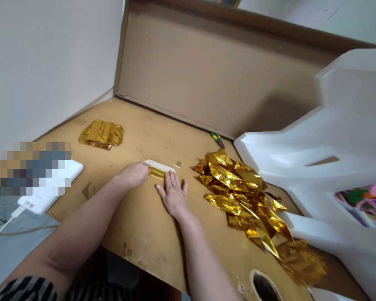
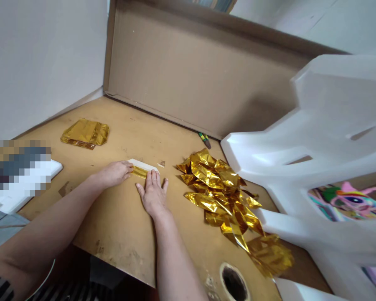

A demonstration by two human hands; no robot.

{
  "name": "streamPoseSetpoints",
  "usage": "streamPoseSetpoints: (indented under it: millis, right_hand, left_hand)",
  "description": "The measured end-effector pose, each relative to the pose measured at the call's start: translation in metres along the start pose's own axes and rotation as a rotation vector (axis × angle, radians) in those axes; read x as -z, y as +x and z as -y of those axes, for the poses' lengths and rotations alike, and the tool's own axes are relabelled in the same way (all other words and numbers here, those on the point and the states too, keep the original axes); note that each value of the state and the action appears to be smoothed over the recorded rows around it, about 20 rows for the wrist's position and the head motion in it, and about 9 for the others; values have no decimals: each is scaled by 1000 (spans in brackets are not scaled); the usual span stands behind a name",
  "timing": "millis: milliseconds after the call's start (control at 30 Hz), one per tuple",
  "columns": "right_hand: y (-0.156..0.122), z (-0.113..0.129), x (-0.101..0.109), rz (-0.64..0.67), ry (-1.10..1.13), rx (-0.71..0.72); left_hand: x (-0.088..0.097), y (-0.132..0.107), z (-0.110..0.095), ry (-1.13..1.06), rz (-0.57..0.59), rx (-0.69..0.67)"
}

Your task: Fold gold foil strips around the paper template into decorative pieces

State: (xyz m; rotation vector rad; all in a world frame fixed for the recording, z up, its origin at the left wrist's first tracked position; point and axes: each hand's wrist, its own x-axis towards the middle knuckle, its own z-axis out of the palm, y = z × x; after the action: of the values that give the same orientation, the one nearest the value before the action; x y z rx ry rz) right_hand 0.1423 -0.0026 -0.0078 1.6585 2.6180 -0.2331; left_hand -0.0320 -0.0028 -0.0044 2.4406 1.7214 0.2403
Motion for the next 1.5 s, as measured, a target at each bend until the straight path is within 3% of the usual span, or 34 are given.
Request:
streamPoseSetpoints:
  millis: [100,200,333,633,800,867,967,1067,1300,1500]
  right_hand:
    - [2,13,-2,-68,1,44]
    - [3,29,-4,15,39,130]
    - [4,38,-3,75,64,119]
    - [5,19,5,90,39,9]
    - [8,10,-1,64,9,-12]
    - [9,8,-5,44,2,5]
    - [8,7,-7,45,-1,46]
    - [7,7,-5,57,-4,63]
    - [8,8,-4,48,-17,17]
    - [8,7,-6,9,29,20]
  left_hand:
    - [2,1,-2,3,12,8]
    - [3,2,-4,-11,36,23]
    - [4,2,-4,-36,28,32]
    - [-3,3,3,-16,-20,22]
    - [5,0,-14,-41,-46,95]
    - [6,-1,-25,-80,-83,17]
    - [2,0,-39,-184,29,-133]
    - [-5,1,-44,-256,118,-149]
    - [0,-4,-28,-201,219,9]
    - [-2,-7,-11,-113,210,107]
